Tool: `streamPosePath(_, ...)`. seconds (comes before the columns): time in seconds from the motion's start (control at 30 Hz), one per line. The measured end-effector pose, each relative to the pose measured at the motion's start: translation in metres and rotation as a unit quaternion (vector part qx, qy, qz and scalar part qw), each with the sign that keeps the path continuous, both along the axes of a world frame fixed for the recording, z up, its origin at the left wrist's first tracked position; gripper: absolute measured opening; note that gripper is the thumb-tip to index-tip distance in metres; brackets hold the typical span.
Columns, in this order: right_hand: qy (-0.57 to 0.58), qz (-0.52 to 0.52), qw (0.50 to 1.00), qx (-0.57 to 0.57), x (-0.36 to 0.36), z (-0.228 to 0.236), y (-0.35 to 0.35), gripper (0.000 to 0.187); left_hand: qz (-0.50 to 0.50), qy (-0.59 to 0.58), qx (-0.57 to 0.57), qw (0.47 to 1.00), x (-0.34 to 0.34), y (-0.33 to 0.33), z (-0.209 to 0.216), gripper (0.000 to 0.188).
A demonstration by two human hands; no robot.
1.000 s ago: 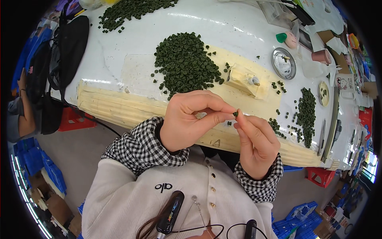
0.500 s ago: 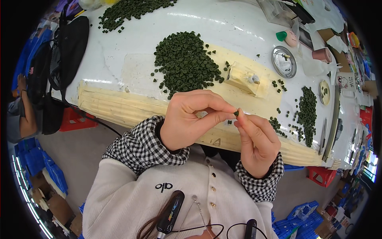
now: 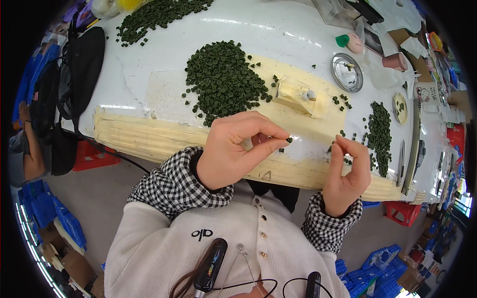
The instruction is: Assembling small green plastic components onto small black bases using an assembly jig on a workbench.
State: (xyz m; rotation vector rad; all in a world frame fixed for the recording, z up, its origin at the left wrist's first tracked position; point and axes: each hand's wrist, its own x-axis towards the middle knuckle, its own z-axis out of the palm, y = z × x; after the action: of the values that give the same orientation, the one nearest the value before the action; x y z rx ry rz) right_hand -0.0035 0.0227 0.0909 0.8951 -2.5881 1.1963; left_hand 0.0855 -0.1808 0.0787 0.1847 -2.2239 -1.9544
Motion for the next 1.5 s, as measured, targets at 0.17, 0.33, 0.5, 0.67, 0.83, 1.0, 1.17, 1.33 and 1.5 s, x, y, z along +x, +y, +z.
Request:
streamPosePath(0.17, 0.051, -0.033, 0.991, 0.122, -0.006, -0.003, 0.016, 0.01, -0.008, 0.066, -0.164, 0.984, -0.003, 0.002, -0.008, 0.018)
streamPosePath(0.33, 0.051, -0.027, 0.987, 0.152, 0.0, -0.007, 0.016, 0.013, 0.051, 0.071, -0.245, 0.966, -0.002, -0.002, 0.004, 0.02)
streamPosePath(0.5, 0.046, -0.004, 0.988, 0.148, 0.004, -0.011, 0.014, 0.013, 0.111, 0.067, -0.286, 0.949, 0.004, -0.018, 0.011, 0.022)
streamPosePath(0.67, 0.026, 0.042, 0.994, 0.101, 0.008, -0.012, 0.007, 0.016, 0.101, 0.07, -0.379, 0.917, 0.005, -0.027, 0.011, 0.02)
streamPosePath(0.83, 0.005, 0.041, 0.996, 0.084, 0.008, -0.014, 0.006, 0.021, 0.098, 0.079, -0.437, 0.891, 0.0, -0.024, 0.006, 0.018)
streamPosePath(1.0, 0.016, 0.024, 0.995, 0.093, 0.007, -0.012, 0.008, 0.021, 0.093, 0.074, -0.518, 0.847, -0.009, -0.016, 0.0, 0.019)
streamPosePath(1.17, 0.039, 0.036, 0.992, 0.111, 0.008, -0.009, 0.005, 0.019, 0.086, 0.059, -0.516, 0.85, -0.009, -0.017, -0.004, 0.015)
streamPosePath(1.33, 0.072, 0.033, 0.99, 0.116, 0.008, -0.011, 0.001, 0.017, 0.093, 0.06, -0.518, 0.849, -0.009, -0.017, -0.005, 0.012)
streamPosePath(1.5, 0.079, 0.043, 0.989, 0.117, 0.009, -0.012, 0.0, 0.017, 0.096, 0.052, -0.509, 0.854, -0.009, -0.017, -0.001, 0.012)
